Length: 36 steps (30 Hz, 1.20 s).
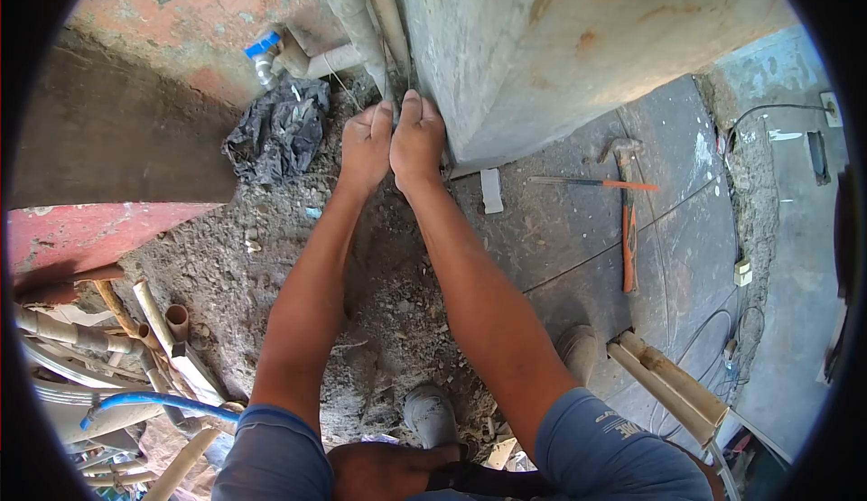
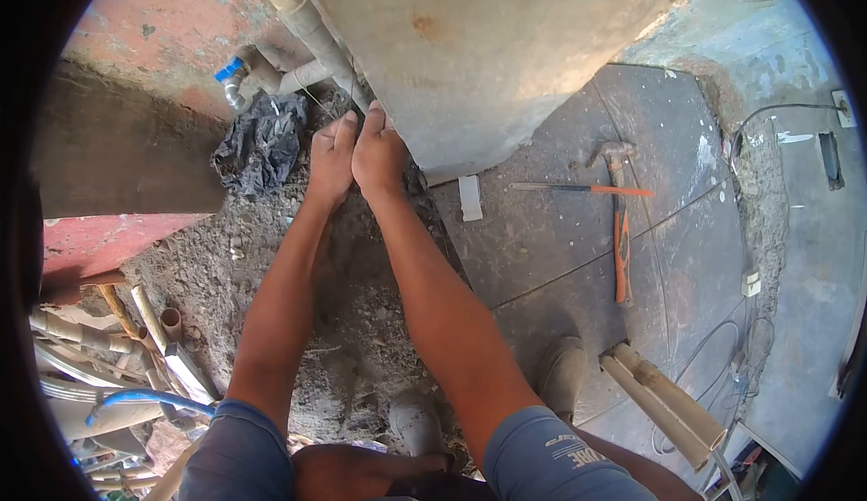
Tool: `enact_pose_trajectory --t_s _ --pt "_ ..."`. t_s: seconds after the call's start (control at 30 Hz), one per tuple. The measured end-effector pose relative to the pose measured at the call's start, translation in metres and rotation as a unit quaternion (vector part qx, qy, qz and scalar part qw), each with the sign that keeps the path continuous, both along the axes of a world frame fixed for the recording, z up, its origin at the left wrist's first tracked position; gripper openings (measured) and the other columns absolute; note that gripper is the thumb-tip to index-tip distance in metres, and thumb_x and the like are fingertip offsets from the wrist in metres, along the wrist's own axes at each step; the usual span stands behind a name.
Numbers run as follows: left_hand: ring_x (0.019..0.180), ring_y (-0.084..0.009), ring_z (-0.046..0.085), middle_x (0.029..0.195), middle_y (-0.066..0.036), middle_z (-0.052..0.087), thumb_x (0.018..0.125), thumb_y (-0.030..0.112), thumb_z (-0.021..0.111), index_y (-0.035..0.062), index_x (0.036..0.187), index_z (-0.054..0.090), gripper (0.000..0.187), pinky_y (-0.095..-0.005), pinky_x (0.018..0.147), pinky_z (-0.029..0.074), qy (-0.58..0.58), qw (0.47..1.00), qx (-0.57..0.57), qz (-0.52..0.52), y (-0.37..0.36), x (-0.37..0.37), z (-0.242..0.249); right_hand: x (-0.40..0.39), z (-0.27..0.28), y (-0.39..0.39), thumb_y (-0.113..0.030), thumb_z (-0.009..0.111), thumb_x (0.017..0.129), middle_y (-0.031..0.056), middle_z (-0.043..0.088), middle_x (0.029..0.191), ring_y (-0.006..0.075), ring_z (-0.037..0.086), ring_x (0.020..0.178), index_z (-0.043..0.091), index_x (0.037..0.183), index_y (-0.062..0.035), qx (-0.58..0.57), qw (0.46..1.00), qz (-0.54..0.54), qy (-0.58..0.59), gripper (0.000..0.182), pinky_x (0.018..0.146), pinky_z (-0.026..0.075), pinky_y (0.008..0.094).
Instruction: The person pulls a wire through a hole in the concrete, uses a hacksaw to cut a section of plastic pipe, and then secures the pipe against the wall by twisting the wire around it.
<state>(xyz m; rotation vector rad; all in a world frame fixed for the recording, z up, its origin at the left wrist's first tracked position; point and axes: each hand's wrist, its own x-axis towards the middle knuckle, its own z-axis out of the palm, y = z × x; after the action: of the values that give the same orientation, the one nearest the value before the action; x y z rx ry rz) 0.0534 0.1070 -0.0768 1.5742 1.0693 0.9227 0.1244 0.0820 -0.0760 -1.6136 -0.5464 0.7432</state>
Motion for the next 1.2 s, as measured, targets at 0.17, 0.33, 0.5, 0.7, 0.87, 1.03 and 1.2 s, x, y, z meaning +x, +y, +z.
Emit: enact_pose_trajectory --t_s 0.17,0.33,0.5,0.7,0.87,1.03,1.2 --pt "0.073 -0.0186 0.051 0.074 -0.009 0.057 0.092 0.018 0.06 -0.0023 0.074 0.058 0.027 -0.032 0.066 0.043 0.127 0.907 0.4 0.046 -0.001 -0.005 0.017 0.001 -0.001 -0.008 -0.027 0.043 0.099 0.0128 0.063 0.083 0.0183 0.056 0.077 0.061 0.095 0.0035 0.032 0.999 -0.011 -0.008 0.035 0.073 0.046 0.0338" --pt "0.08 -0.0288 0.057 0.08 -0.015 0.06 0.085 0.012 0.062 -0.0019 0.07 0.059 0.021 -0.0425 0.075 0.047 0.087 0.854 0.508 -0.072 0.022 0.01 0.05 0.0 -0.008 -0.003 -0.029 0.046 0.098 0.0086 0.064 0.088 0.0141 0.057 0.081 0.062 0.098 -0.0003 0.086 0.992 0.019 0.087 0.033 0.074 0.047 0.0325" --pt "0.058 -0.0293 0.05 0.063 -0.015 0.049 0.087 0.011 0.057 -0.0026 0.064 0.048 0.028 -0.0393 0.061 0.042 -0.021 0.948 0.312 -0.065 0.022 0.04 0.054 -0.009 -0.009 -0.005 -0.028 0.048 0.095 0.0191 0.06 0.074 0.0226 0.059 0.071 0.06 0.092 0.0013 0.198 0.979 -0.048 0.028 0.032 0.069 0.047 0.0366" --pt "0.057 -0.016 0.038 0.06 -0.007 0.039 0.09 0.012 0.057 -0.0027 0.062 0.039 0.036 -0.0321 0.055 0.035 -0.041 0.966 0.256 -0.011 0.027 0.039 0.029 -0.016 0.01 -0.033 -0.027 0.045 0.096 0.0208 0.059 0.069 0.0298 0.056 0.064 0.059 0.082 0.0012 0.085 0.995 -0.054 -0.027 0.034 0.064 0.045 0.0409" --pt "0.058 -0.0106 0.036 0.06 -0.004 0.04 0.092 0.011 0.054 -0.0012 0.061 0.038 0.037 -0.0297 0.054 0.033 -0.08 0.985 0.152 0.019 0.009 0.021 0.023 0.001 -0.01 0.004 -0.025 0.042 0.097 0.0235 0.06 0.072 0.0339 0.057 0.066 0.057 0.08 0.0017 0.11 0.993 -0.028 0.021 0.035 0.064 0.044 0.0425" --pt "0.058 -0.0108 0.034 0.061 -0.003 0.038 0.092 0.011 0.055 -0.001 0.061 0.037 0.038 -0.0297 0.053 0.032 -0.051 0.977 0.209 -0.003 0.026 0.039 0.037 -0.01 -0.006 -0.02 -0.026 0.044 0.097 0.0211 0.059 0.072 0.0333 0.057 0.066 0.057 0.079 0.0007 0.125 0.992 -0.024 -0.019 0.034 0.065 0.044 0.0416" --pt "0.055 -0.0162 0.034 0.06 -0.008 0.038 0.091 0.009 0.054 -0.0014 0.061 0.037 0.036 -0.0323 0.053 0.033 -0.048 0.972 0.23 -0.001 0.009 0.027 0.031 -0.005 -0.035 -0.007 -0.023 0.048 0.094 0.0114 0.057 0.068 0.0209 0.054 0.064 0.052 0.072 -0.0005 0.175 0.978 -0.023 -0.112 0.032 0.061 0.043 0.0376"
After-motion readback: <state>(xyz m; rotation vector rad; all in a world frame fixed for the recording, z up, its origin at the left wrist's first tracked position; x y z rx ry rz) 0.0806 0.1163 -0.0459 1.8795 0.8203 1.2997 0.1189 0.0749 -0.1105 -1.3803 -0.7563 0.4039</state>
